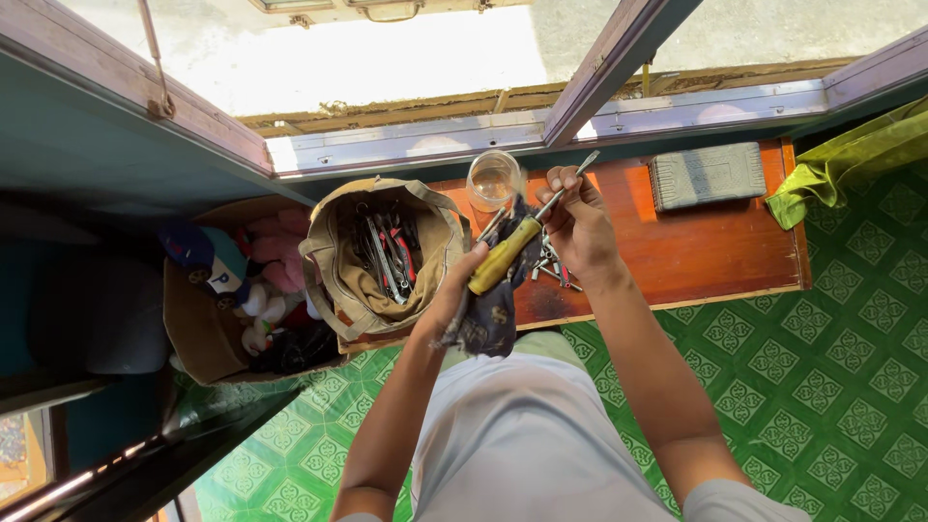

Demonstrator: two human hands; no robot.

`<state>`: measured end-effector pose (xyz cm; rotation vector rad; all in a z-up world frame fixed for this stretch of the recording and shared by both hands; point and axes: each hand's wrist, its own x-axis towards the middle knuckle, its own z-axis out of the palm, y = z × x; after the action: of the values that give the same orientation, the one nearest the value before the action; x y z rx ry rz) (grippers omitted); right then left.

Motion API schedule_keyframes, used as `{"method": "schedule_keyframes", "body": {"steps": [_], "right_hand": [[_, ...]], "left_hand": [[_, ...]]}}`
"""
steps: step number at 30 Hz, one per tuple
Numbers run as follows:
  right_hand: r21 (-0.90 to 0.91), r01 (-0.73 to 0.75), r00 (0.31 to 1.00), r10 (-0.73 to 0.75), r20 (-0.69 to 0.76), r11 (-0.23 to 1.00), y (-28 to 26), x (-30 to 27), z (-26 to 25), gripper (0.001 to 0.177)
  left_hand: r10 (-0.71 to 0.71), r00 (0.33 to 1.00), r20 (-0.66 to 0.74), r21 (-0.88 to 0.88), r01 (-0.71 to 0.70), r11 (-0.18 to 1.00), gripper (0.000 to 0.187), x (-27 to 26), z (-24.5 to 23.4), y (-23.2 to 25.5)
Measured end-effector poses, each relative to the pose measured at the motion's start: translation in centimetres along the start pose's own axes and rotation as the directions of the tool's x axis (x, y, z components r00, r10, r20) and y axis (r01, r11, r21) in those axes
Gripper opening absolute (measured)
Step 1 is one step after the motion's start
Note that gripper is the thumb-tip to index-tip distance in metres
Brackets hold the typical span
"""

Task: The person cleans hand tools and hardware by wiping wrenches, a screwdriver, a ratchet, and various metal bolts with a cloth.

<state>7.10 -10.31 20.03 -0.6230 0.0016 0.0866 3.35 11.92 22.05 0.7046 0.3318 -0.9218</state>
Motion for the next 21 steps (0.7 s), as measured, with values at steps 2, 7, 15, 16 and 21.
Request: {"method": "schedule_keyframes", "body": {"steps": [2, 7, 15, 16, 21], "right_hand": [[-0.054, 0.022, 0.999, -0.024, -0.029, 0.998, -0.1, 0.0, 0.6, 0.012], [-0.437, 0.073, 0.996, -0.088, -0.016, 0.896, 0.5, -1.5, 4.0, 0.028], [-0.744, 0.067, 0.997, -0.079, 0.019, 0.665, 1.1, -3.2, 5.8, 0.05], [-0.764, 0.097, 0.994, -0.105, 0.038, 0.638, 0.9, -3.5, 5.7, 0.049], [-0.813, 0.116, 0.988, -0.148, 0.037, 0.571, 0.4, -3.9, 5.5, 0.047]], "left_hand": [[0.201, 0.979, 0.021, 0.338, -0.196, 0.921, 0.057, 0.2, 0.1, -0.3], [0.435, 0.9, 0.02, 0.396, -0.407, 0.823, 0.057, 1.3, -0.5, -0.9], [0.657, 0.739, -0.152, 0.851, -0.24, 0.467, 0.06, 2.1, -1.0, -1.4], [0.66, 0.73, -0.178, 0.855, -0.217, 0.471, 0.059, 2.0, -1.0, -1.4], [0.615, 0.758, -0.218, 0.654, -0.355, 0.668, 0.064, 1.9, -1.7, -2.0]]}}
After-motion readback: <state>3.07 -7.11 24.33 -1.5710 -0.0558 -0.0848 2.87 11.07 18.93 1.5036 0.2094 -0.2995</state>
